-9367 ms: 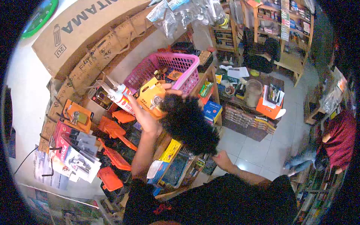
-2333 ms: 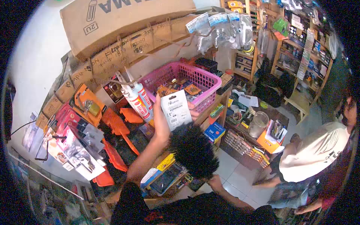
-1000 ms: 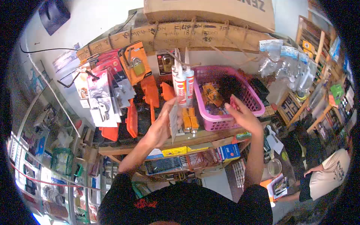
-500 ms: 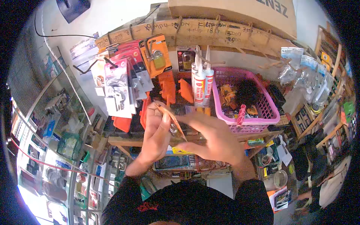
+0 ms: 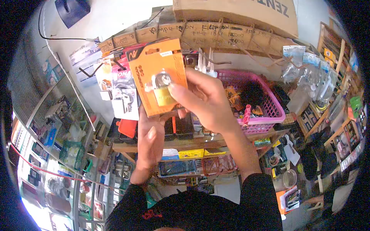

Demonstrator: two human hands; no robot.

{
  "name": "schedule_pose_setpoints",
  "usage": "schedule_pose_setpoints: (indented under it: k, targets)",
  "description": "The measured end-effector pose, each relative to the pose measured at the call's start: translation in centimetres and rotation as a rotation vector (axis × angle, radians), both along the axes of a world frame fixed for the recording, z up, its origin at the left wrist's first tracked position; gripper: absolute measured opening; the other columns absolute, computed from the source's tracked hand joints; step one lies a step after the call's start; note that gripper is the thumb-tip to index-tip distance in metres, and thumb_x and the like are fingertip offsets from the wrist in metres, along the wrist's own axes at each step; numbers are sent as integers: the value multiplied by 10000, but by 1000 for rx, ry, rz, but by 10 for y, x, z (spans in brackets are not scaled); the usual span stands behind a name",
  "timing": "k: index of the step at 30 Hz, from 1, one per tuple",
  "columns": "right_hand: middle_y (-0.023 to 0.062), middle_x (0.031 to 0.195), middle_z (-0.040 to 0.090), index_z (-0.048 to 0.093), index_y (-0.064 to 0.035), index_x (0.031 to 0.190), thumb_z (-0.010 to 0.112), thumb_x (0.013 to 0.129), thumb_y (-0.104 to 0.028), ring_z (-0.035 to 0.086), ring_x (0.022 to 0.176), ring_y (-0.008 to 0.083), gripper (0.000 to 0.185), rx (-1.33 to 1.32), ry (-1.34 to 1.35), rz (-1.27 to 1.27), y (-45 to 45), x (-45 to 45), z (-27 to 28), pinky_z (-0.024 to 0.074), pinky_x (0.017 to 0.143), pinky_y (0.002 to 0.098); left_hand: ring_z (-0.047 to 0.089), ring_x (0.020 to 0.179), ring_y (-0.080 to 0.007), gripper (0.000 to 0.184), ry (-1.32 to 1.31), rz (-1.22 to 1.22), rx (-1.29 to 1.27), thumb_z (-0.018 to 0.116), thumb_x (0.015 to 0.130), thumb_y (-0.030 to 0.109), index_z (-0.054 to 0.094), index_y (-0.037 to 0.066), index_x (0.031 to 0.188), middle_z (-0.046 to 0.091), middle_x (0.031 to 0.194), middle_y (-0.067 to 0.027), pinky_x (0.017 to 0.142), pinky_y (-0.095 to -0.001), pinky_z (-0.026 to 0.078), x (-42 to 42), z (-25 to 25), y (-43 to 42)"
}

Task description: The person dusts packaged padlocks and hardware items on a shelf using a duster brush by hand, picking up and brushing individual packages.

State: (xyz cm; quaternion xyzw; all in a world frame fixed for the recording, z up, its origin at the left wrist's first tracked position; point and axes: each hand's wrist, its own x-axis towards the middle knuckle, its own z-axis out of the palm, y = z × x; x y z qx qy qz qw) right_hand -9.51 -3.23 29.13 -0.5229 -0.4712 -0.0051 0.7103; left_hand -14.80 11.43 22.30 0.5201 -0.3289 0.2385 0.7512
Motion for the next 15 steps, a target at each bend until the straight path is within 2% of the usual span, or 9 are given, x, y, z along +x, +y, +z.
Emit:
schedule_pose_setpoints:
  k: [5, 15]
  targets:
    - [38, 900, 628, 569, 22, 1192, 566, 957, -207, 535, 654, 51, 328, 82, 51, 20, 14, 10, 2, 453, 528, 211, 256, 1386, -280, 890, 8, 7, 46, 577, 845, 335, 77, -7, 1496, 227, 1504, -173, 1074, -457, 267, 7, -10, 10]
    - [51, 806, 628, 585, 21, 1099, 554, 944, -268, 523, 562, 72, 329, 195, 104, -29, 18, 15, -6, 415, 493, 215, 149, 1445, -310, 860, 19, -36, 139, 577, 857, 283, 79, 20, 1507, 74, 1574, -147, 1078, -462, 256, -2, -7, 24]
